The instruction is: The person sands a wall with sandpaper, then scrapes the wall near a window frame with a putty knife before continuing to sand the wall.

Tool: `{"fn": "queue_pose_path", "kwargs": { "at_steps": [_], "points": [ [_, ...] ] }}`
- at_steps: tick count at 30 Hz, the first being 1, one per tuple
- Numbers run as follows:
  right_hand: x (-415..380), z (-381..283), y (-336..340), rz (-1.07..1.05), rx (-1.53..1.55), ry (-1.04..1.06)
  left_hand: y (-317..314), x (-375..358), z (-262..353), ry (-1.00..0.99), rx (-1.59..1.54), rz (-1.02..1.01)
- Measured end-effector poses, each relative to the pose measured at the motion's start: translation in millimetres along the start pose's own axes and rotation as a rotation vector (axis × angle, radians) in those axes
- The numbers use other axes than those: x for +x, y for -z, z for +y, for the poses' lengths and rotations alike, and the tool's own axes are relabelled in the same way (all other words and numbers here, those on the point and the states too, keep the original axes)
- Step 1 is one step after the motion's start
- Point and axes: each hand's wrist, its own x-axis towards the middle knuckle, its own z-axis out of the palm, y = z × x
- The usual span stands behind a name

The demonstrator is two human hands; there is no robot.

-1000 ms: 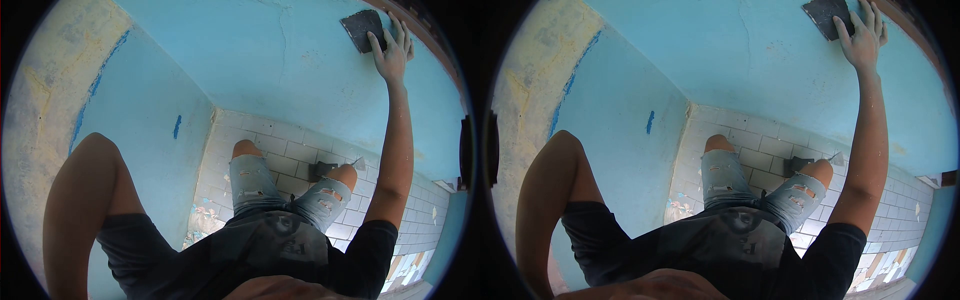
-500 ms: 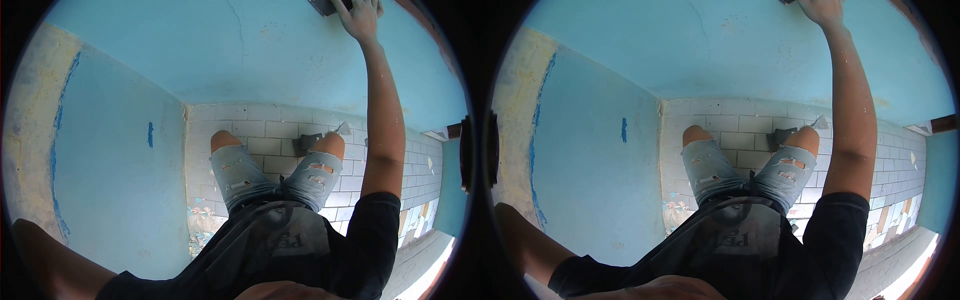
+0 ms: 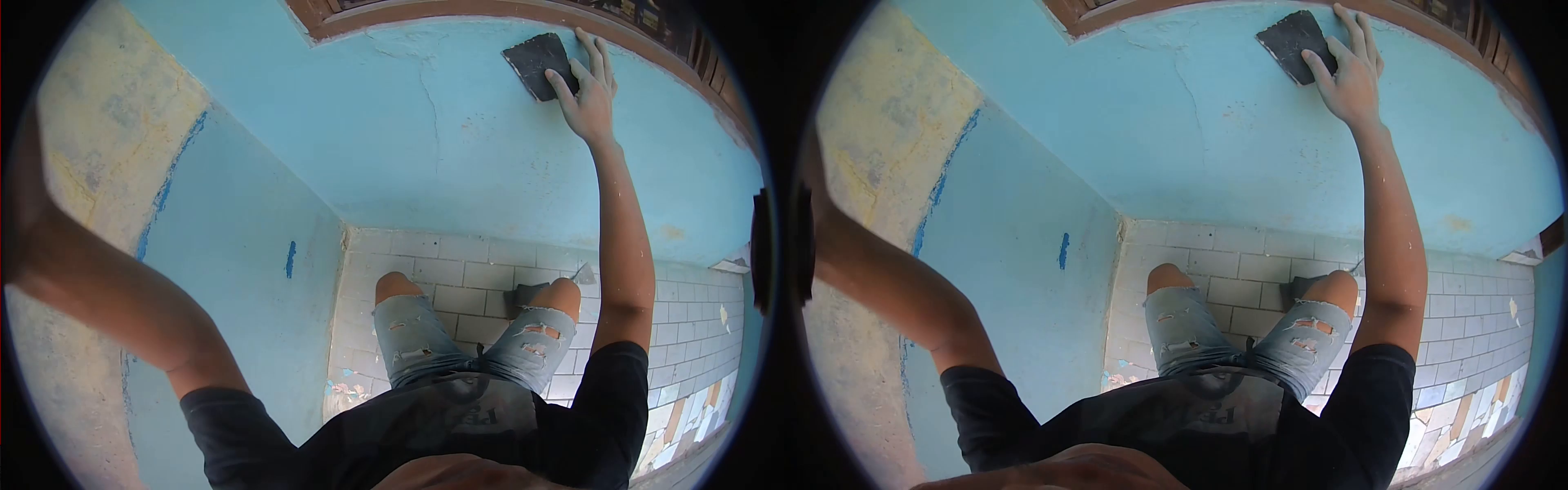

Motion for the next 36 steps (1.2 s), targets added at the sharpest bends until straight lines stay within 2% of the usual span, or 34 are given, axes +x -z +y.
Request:
{"fn": "queue_pose_path", "kwargs": {
  "at_steps": [2, 4, 5, 7, 9, 11, 12, 14, 15, 17, 19, 21, 23, 25, 26, 28, 29, 31, 32, 34, 35, 36],
  "points": [
    [-13.2, -21.2, 3.8, -0.076, 0.208, -0.133, -35.8, -60.4, -62.3, 0.279, -0.063, 0.407],
    [-26.2, -62.1, 6.4, -0.219, 0.579, -0.3, -66.0, -142.9, -123.1, 0.554, -0.385, 0.27],
    [-31.9, -82.6, 5.8, -0.313, 0.824, -0.411, -100.9, -175.8, -141.1, 0.763, -0.476, 0.347],
    [-32.1, -113.3, 5.9, -0.713, 1.383, -0.869, -166.4, -226.2, -169.4, 1.066, -0.571, 0.471],
    [-27.5, -133.4, -5.9, -0.8, 1.379, -0.778, -215.7, -267.1, -188.0, 1.177, -0.89, 0.549],
    [-24.3, -148.1, -8.4, -0.895, 1.374, -0.67, -227.4, -277.2, -182.6, 1.155, -1.51, 0.476],
    [-21.7, -152.2, -14.3, -0.847, 1.146, -0.503, -233.8, -283.1, -182.9, 1.133, -1.521, 0.521],
    [-16.9, -149.7, -26.3, -0.766, 0.772, -0.214, -245.3, -291.4, -189.4, 1.24, -1.49, 0.729],
    [-9.2, -146.9, -26.1, -0.789, 0.765, -0.162, -244.6, -295.5, -196.7, 1.195, -1.496, 0.776],
    [13.3, -142.2, -20.2, -0.526, 0.407, 0.042, -232.6, -309.5, -208.5, 1.245, -1.028, 1.132],
    [48.4, -125.4, -16.1, -0.473, 0.295, 0.158, -211.1, -323.4, -234.7, 1.245, -0.527, 1.215],
    [78.7, -105.2, -22.9, -0.408, 0.187, 0.246, -195.6, -332.1, -272.0, 0.98, -0.012, 1.113],
    [104.2, -86.7, -42.8, -0.282, -0.05, 0.35, -194.7, -315.7, -308.6, 0.797, 0.478, 0.864],
    [116.1, -72.9, -70.1, -0.254, -0.116, 0.407, -202.4, -293.4, -349.3, 0.743, 0.483, 0.72],
    [117.4, -68.6, -80.9, -0.21, -0.184, 0.445, -217.6, -283.4, -358.7, 0.746, 0.482, 0.73],
    [114.3, -67.3, -93.5, -0.183, -0.208, 0.429, -244.1, -259.0, -380.9, 0.874, 0.865, 0.842],
    [112.7, -67.7, -97.6, -0.167, -0.23, 0.409, -267.0, -260.9, -381.4, 0.875, 0.869, 0.851],
    [109.7, -69.7, -96.7, -0.15, -0.233, 0.38, -316.3, -285.5, -363.6, 0.774, 0.863, 0.627],
    [108.4, -71.1, -96.1, -0.119, -0.227, 0.369, -313.9, -292.9, -364.4, 0.788, 0.873, 0.621],
    [108.3, -70.8, -97.2, -0.057, -0.229, 0.373, -294.4, -298.3, -364.9, 0.627, 0.836, 0.506],
    [107.4, -69.9, -98.5, -0.062, -0.229, 0.37, -273.9, -291.1, -376.0, 0.63, 0.834, 0.502],
    [106.5, -68.9, -98.5, -0.066, -0.224, 0.371, -239.3, -267.2, -383.8, 0.753, 0.831, 0.697]
  ]
}}
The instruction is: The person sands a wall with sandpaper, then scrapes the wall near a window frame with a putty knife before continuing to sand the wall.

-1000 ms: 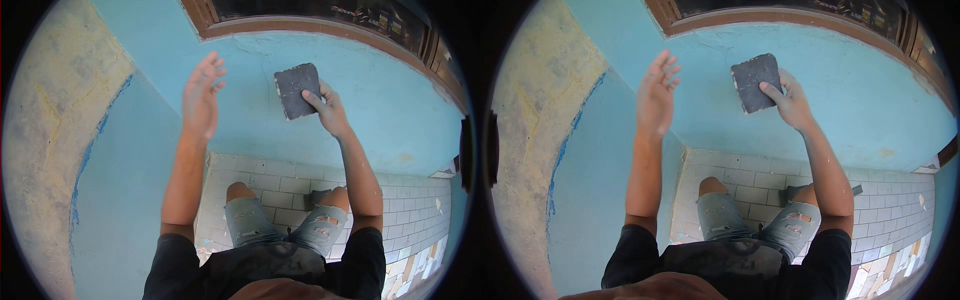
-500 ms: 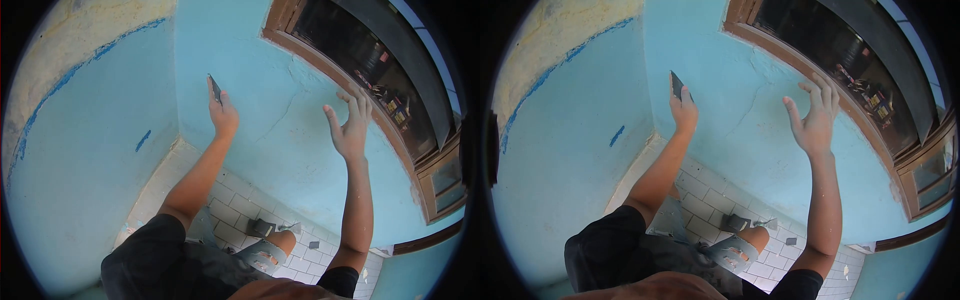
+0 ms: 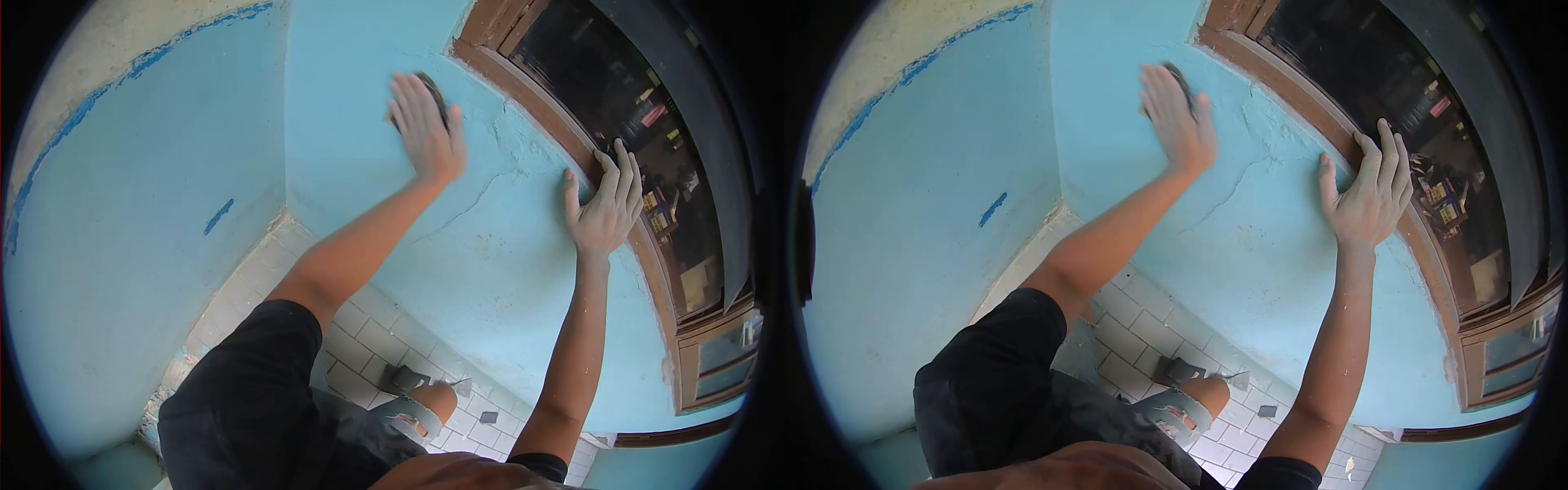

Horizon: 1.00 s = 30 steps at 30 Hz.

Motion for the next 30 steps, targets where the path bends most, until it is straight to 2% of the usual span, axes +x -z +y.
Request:
{"fn": "queue_pose_path", "kwargs": {
  "at_steps": [1, 2, 4, 6, 9, 12, 13, 15, 16, 17, 19, 20, 22, 23, 26, 27, 28, 29, 30],
  "points": [
    [1.8, 0.6, -1.0, 0.002, 0.004, 0.005, -1.1, 23.6, 1.7, 0.188, -0.005, 0.127],
    [3.5, 0.2, 0.8, -0.004, 0.001, 0.015, -4.0, 17.1, 3.8, 0.2, -0.008, 0.128],
    [3.7, -4.7, 1.9, -0.009, -0.071, -0.006, -4.2, -10.1, 10.2, 0.093, -0.014, 0.064],
    [0.8, -4.5, 0.1, 0.022, -0.068, 0.009, -9.1, -93.4, 6.2, -0.231, 0.013, -0.226],
    [1.1, -0.9, -0.7, 0.06, -0.074, 0.033, -4.4, -79.3, 5.4, -0.302, -0.014, -0.251],
    [0.8, -2.6, 0.3, 0.058, -0.067, 0.027, -5.5, 30.2, 22.0, 0.097, -0.048, 0.08],
    [1.0, -2.2, 0.7, 0.058, -0.059, 0.03, -8.5, 27.0, 24.4, 0.102, -0.054, 0.073],
    [-0.1, -2.4, 0.2, 0.065, -0.074, 0.028, -7.2, 21.7, 27.0, 0.037, -0.021, 0.069],
    [-0.4, -2.3, -0.8, 0.07, -0.075, 0.025, -9.6, -14.5, 26.2, -0.068, -0.007, -0.007],
    [-0.5, -3.2, -1.0, 0.077, -0.078, 0.021, -7.6, -45.2, 15.5, -0.076, -0.001, -0.003],
    [-2.9, -4.4, -1.5, 0.084, -0.06, 0.011, 4.5, -74.9, 6.2, -0.414, 0.024, -0.294],
    [-2.0, -1.1, -1.0, 0.086, -0.049, 0.012, 4.7, -59.5, 0.1, -0.399, -0.007, -0.3],
    [-1.8, -1.4, -0.2, 0.082, -0.06, 0.012, 2.3, 23.4, 6.0, -0.131, -0.03, -0.017],
    [-1.1, -1.9, -0.3, 0.078, -0.06, 0.016, -0.4, 28.7, 10.3, -0.126, -0.035, -0.019],
    [0.1, -4.2, 0.1, 0.084, -0.075, 0.009, -11.5, 33.6, 28.1, 0.082, -0.003, 0.111],
    [1.2, -3.1, -0.7, 0.086, -0.068, 0.008, -13.0, -14.0, 42.3, 0.011, -0.016, -0.024],
    [0.6, -1.0, -1.7, 0.102, -0.059, 0.013, -18.4, -69.9, 42.9, -0.144, 0.034, -0.155],
    [-2.4, -1.3, -1.4, 0.11, -0.051, 0.018, -13.5, -77.2, 34.6, -0.146, 0.038, -0.164],
    [-2.9, -0.9, -1.2, 0.119, -0.051, 0.025, -6.0, -84.7, 29.1, -0.238, -0.002, -0.281]
  ]
}}
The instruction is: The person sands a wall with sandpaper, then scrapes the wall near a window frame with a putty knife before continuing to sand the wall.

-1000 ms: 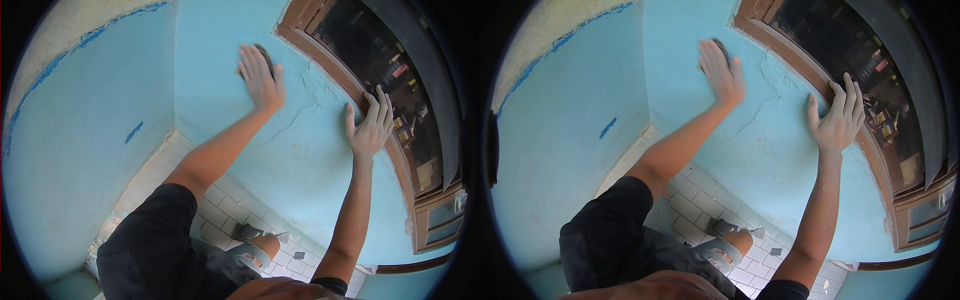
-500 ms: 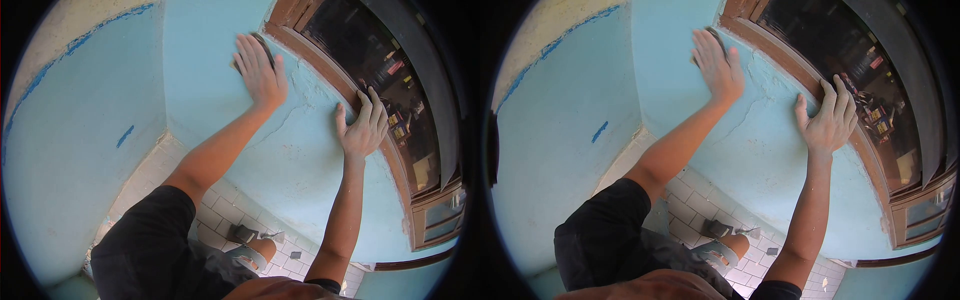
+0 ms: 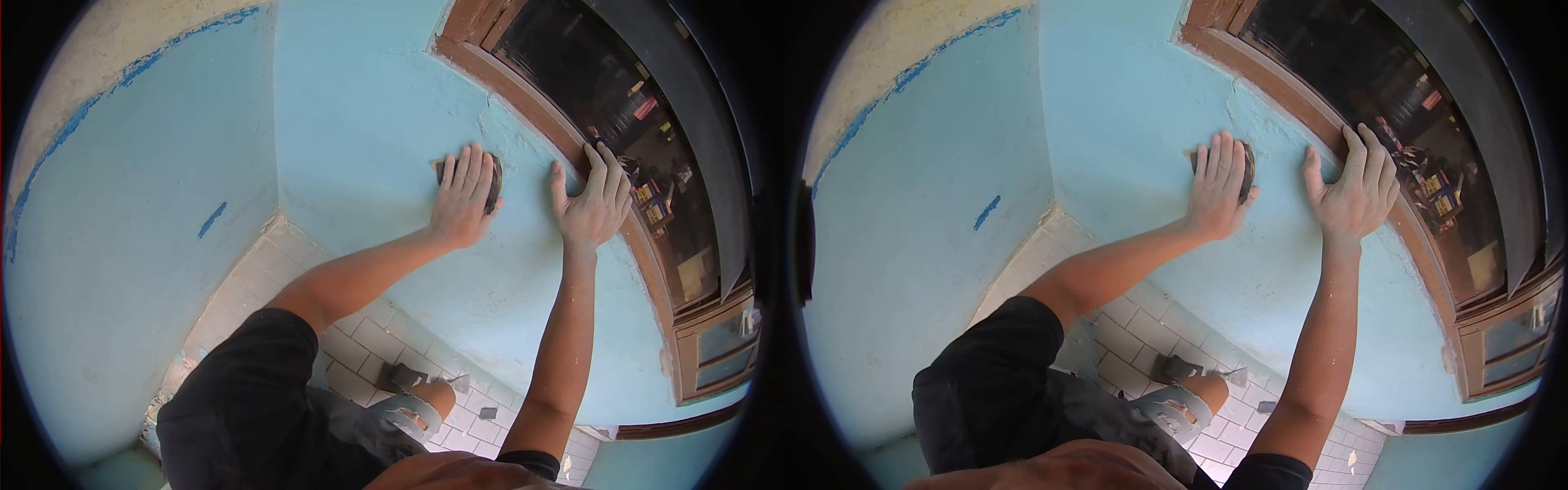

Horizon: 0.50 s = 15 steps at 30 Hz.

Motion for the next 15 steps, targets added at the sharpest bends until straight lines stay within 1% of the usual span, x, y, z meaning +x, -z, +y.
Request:
{"fn": "queue_pose_path", "kwargs": {
  "at_steps": [1, 2, 4, 5, 7, 8, 9, 10, 11, 12, 14, 15],
  "points": [
    [-1.4, 2.8, 0.4, -0.002, -0.009, 0.01, 10.9, 0.8, 2.0, -0.103, -0.047, -0.103],
    [-4.0, 3.6, -1.6, -0.006, -0.011, 0.01, 13.2, 30.0, -13.6, -0.066, -0.032, 0.02],
    [-7.0, 2.7, -3.0, -0.012, 0.002, 0.01, 37.1, 110.6, -42.6, 0.293, -0.086, 0.362],
    [-6.4, 1.2, -2.2, -0.016, 0.003, 0.013, 41.4, 128.9, -49.7, 0.297, -0.086, 0.36],
    [-6.4, -4.4, 0.3, -0.024, -0.073, -0.029, 48.3, 144.7, -59.7, 0.473, -0.094, 0.486],
    [-7.5, -6.6, -1.0, -0.021, -0.066, -0.034, 39.8, 125.4, -51.0, 0.375, -0.039, 0.411],
    [-9.5, -7.4, -2.8, -0.031, -0.068, -0.062, 24.5, 86.9, -35.8, 0.281, 0.014, 0.338],
    [-10.5, -8.3, -4.4, -0.039, -0.07, -0.089, 12.9, 33.4, -19.9, 0.144, 0.036, 0.122],
    [-12.1, -9.8, -4.8, -0.037, -0.066, -0.09, 8.2, -4.6, -8.2, 0.004, 0.056, -0.098],
    [-13.5, -10.0, -5.7, -0.034, -0.036, -0.101, 13.9, -8.1, -8.4, 0.0, 0.057, -0.096],
    [-10.9, -4.8, -5.7, -0.015, -0.024, -0.112, 18.3, -4.8, -12.8, -0.083, -0.057, -0.126],
    [-10.3, -6.5, -4.7, -0.03, -0.038, -0.117, 21.7, 30.8, -17.7, 0.088, -0.071, 0.073]
  ]
}}
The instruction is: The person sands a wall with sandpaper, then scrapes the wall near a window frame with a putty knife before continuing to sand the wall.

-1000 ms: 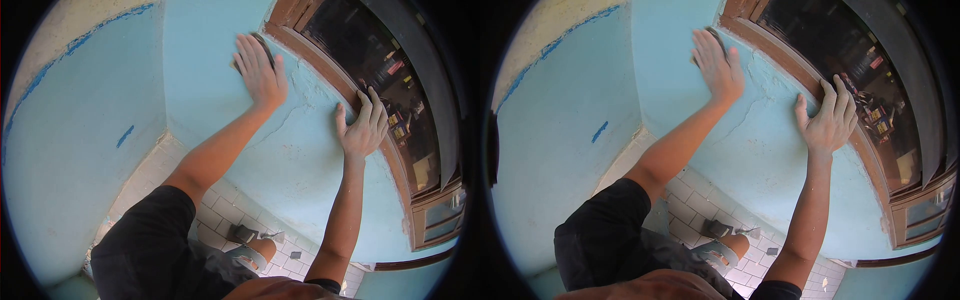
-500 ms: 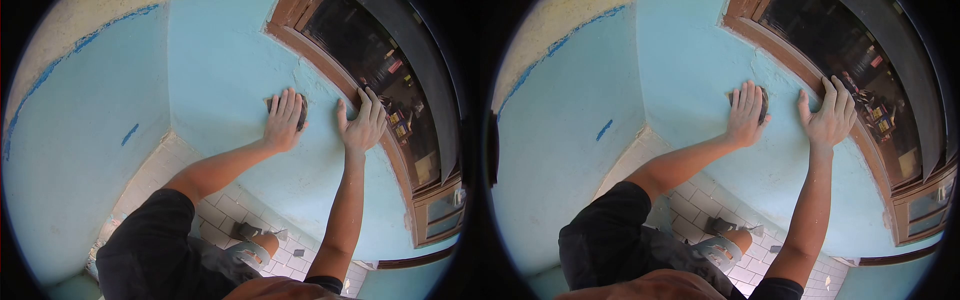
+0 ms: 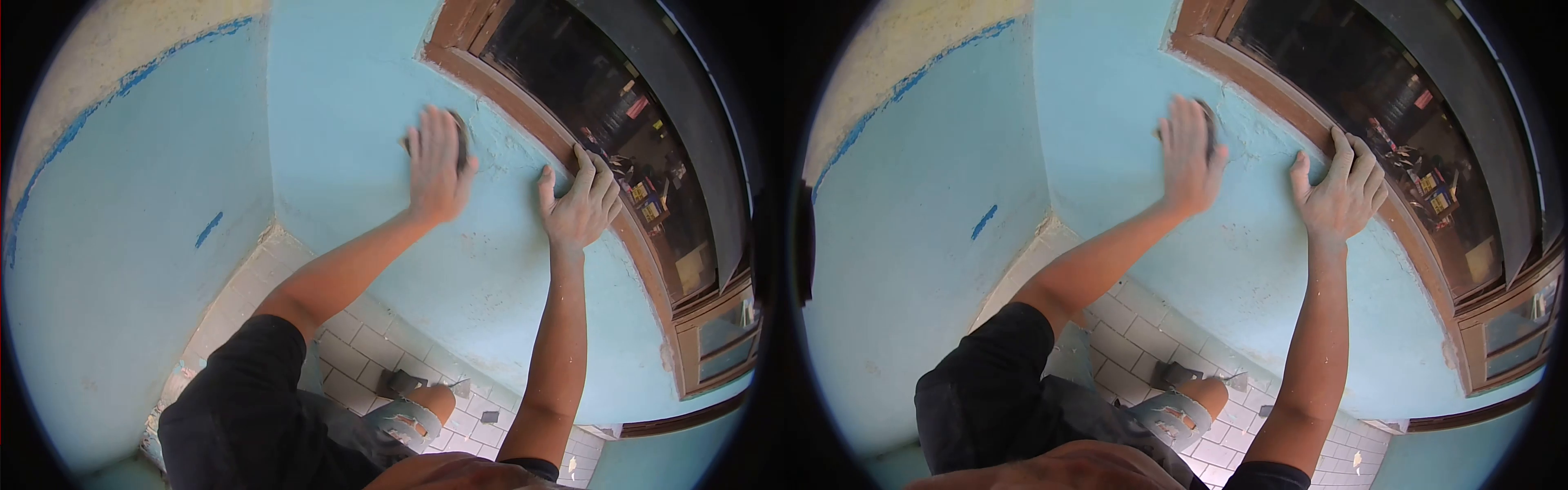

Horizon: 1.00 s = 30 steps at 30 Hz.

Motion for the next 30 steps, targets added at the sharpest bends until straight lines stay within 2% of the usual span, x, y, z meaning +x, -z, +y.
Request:
{"fn": "queue_pose_path", "kwargs": {
  "at_steps": [1, 2, 4, 5, 6, 8, 9, 11, 12, 15, 17, 18, 20, 21, 23, 24, 26, 27, 28, 30],
  "points": [
    [-1.6, -1.0, 1.9, -0.027, -0.013, 0.004, 2.5, 41.2, 1.1, 0.182, -0.019, 0.198],
    [-1.8, -1.3, 2.5, -0.03, -0.023, 0.005, 3.6, 63.3, 1.5, 0.183, -0.029, 0.195],
    [-1.4, -4.3, 2.9, -0.031, -0.031, -0.009, 8.0, 87.9, -0.1, 0.311, 0.1, 0.385],
    [-0.9, -3.7, 1.4, -0.029, -0.026, -0.008, 2.7, 65.7, 1.1, 0.116, 0.114, 0.251],
    [-1.9, -1.0, -0.1, -0.025, -0.034, 0.017, -2.6, 28.7, -4.4, 0.116, 0.121, 0.253],
    [-9.0, -4.2, -0.4, -0.027, -0.036, 0.035, -9.6, -35.0, -15.5, -0.317, 0.154, -0.111],
    [-13.0, -4.7, -0.5, -0.004, -0.032, 0.066, -3.4, -32.9, -16.5, -0.311, 0.153, -0.11],
    [-20.3, -4.8, -2.9, 0.038, -0.002, 0.071, 8.2, 1.8, -20.8, 0.04, 0.043, 0.046],
    [-22.8, -5.5, -2.8, 0.036, -0.011, 0.074, 7.5, 20.5, -15.0, 0.041, 0.033, 0.045],
    [-25.7, -6.9, -8.1, 0.103, 0.002, 0.076, 8.2, 75.7, -0.8, 0.189, 0.035, 0.265],
    [-30.0, -7.0, -11.5, 0.121, 0.023, 0.075, -9.5, 17.9, 22.7, -0.208, 0.116, -0.037],
    [-32.3, -5.1, -11.6, 0.139, 0.032, 0.079, -13.1, -6.0, 13.9, -0.204, 0.115, -0.037],
    [-37.7, -6.7, -8.7, 0.117, 0.023, 0.076, -13.0, -45.6, -5.9, -0.634, 0.174, -0.304],
    [-37.2, -6.7, -8.9, 0.112, 0.013, 0.068, -8.9, -34.0, -8.6, -0.637, 0.165, -0.297],
    [-36.1, -5.7, -10.8, 0.126, 0.009, 0.07, -0.1, 17.8, -13.3, -0.191, 0.148, 0.031],
    [-37.7, -6.4, -11.8, 0.129, 0.021, 0.069, -0.5, 38.0, -11.5, -0.187, 0.146, 0.026],
    [-37.9, -8.6, -13.0, 0.131, 0.023, 0.061, -3.8, 63.9, -8.0, 0.164, 0.126, 0.354],
    [-38.0, -9.1, -12.7, 0.14, 0.02, 0.053, -6.3, 40.6, -2.0, -0.032, 0.107, 0.206],
    [-37.3, -8.2, -13.5, 0.138, 0.024, 0.056, -10.4, 3.1, -7.7, -0.027, 0.11, 0.206],
    [-38.4, -6.8, -13.9, 0.15, 0.045, 0.059, -6.2, -54.0, -16.8, -0.525, 0.266, -0.228]
  ]
}}
